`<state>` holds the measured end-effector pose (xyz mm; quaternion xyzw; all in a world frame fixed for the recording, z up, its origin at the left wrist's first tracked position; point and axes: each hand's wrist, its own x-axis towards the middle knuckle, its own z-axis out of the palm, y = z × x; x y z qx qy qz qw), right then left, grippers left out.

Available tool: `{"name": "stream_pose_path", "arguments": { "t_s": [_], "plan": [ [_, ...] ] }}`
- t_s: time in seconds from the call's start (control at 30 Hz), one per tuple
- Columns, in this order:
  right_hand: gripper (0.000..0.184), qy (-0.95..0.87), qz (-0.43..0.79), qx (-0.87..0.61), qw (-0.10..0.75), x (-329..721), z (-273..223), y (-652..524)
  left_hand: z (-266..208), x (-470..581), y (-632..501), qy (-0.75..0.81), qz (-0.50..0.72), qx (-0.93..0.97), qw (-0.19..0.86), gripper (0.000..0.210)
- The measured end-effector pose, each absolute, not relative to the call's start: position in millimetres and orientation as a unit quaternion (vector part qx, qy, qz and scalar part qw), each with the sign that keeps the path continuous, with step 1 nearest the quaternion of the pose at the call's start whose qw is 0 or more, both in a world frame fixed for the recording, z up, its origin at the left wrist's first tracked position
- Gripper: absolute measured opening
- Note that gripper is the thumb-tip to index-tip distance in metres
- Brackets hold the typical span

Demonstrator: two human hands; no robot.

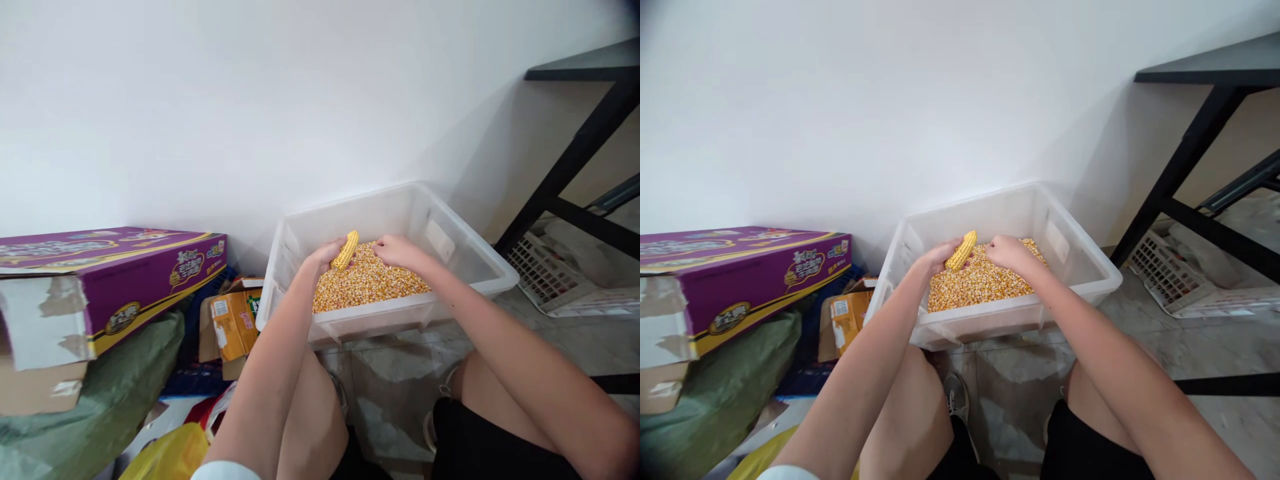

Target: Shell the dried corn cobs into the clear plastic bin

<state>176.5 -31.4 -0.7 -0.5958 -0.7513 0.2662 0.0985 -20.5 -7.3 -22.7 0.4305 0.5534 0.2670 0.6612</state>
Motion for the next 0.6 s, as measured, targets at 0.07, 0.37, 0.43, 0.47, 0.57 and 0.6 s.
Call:
{"name": "stream_pose_path", "arguments": {
  "t_s": [0.07,0.37,0.43,0.47,0.57,0.6],
  "plan": [
    [0.037,-0.732,0.253,-0.616,0.146,177,3,-30,-20,-19,-8,0.535,0.282,0.445,0.66,0.039],
    [0.053,-0.612,0.341,-0.62,0.353,177,5,-21,-5,9,-20,0.454,0.292,0.536,0.649,0.048],
    [0.041,-0.602,0.361,-0.601,0.381,176,6,-22,-1,13,-24,0.436,0.289,0.541,0.658,0.05],
    [0.036,-0.594,0.367,-0.597,0.395,176,7,-23,1,15,-27,0.422,0.288,0.543,0.666,0.052],
    [0.029,-0.562,0.379,-0.594,0.434,176,12,-25,4,17,-31,0.38,0.293,0.541,0.691,0.057],
    [0.028,-0.551,0.38,-0.594,0.446,176,13,-25,5,17,-31,0.371,0.297,0.537,0.698,0.059]
  ]
}}
